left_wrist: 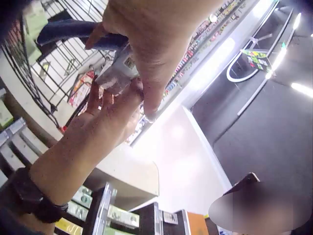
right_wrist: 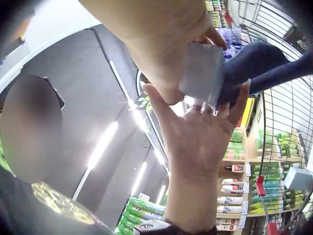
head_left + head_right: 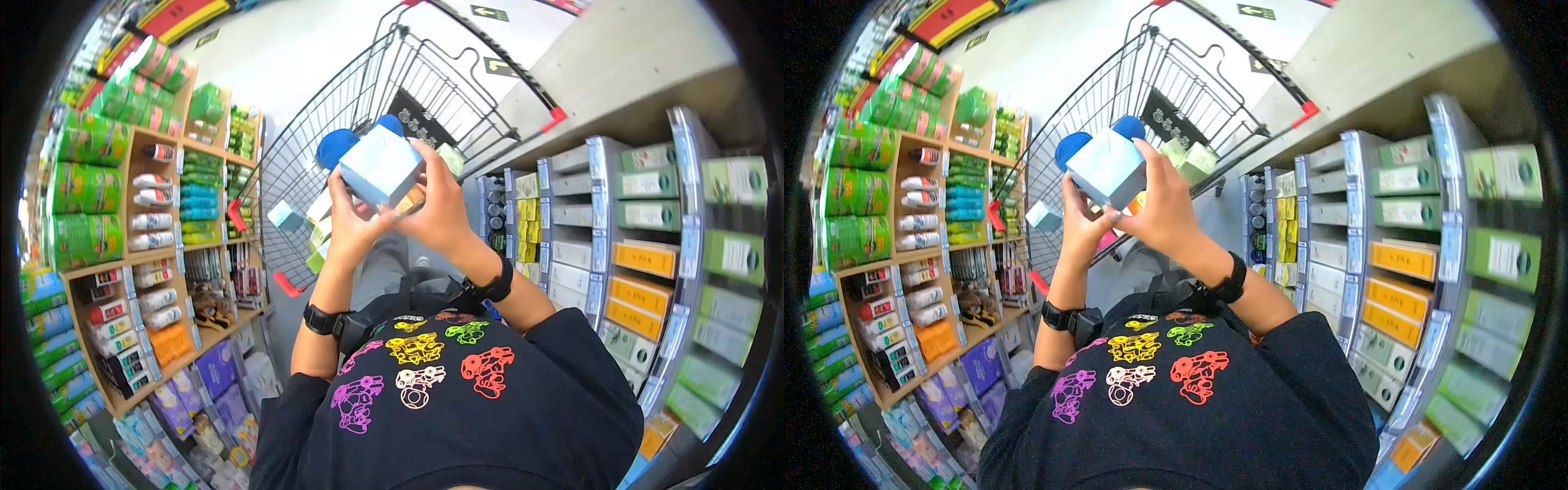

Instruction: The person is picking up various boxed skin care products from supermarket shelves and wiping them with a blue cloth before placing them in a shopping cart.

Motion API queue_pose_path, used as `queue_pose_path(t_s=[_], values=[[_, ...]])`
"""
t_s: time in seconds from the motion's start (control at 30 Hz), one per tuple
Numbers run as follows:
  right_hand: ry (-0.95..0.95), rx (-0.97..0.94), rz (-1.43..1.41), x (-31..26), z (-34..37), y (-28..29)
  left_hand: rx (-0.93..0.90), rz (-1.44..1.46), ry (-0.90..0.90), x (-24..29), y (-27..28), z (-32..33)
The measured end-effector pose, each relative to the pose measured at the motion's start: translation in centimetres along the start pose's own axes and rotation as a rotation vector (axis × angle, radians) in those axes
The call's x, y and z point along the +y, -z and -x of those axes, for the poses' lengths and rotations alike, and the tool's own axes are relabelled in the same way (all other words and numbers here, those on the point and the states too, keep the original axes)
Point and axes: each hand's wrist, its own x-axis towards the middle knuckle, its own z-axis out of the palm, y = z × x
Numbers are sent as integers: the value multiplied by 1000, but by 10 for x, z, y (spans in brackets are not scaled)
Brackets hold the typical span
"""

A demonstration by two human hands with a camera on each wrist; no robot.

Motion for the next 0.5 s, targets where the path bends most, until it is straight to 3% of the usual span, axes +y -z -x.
queue_pose_path(t_s=[0.07,0.2,0.33,0.43,0.47,0.5], values=[[121,84,62,-17,17,23,-41,89,-139,14,-23,9],[310,138,214,-49,46,60,-23,174,-107,44,-52,34],[225,19,-82,-69,70,93,-65,435,-103,65,-57,55],[265,144,-230,-40,74,111,-306,674,-5,80,-47,68],[255,175,-127,-34,71,115,-332,714,20,83,-45,74],[185,107,-279,-29,72,111,-360,755,47,85,-43,80]])
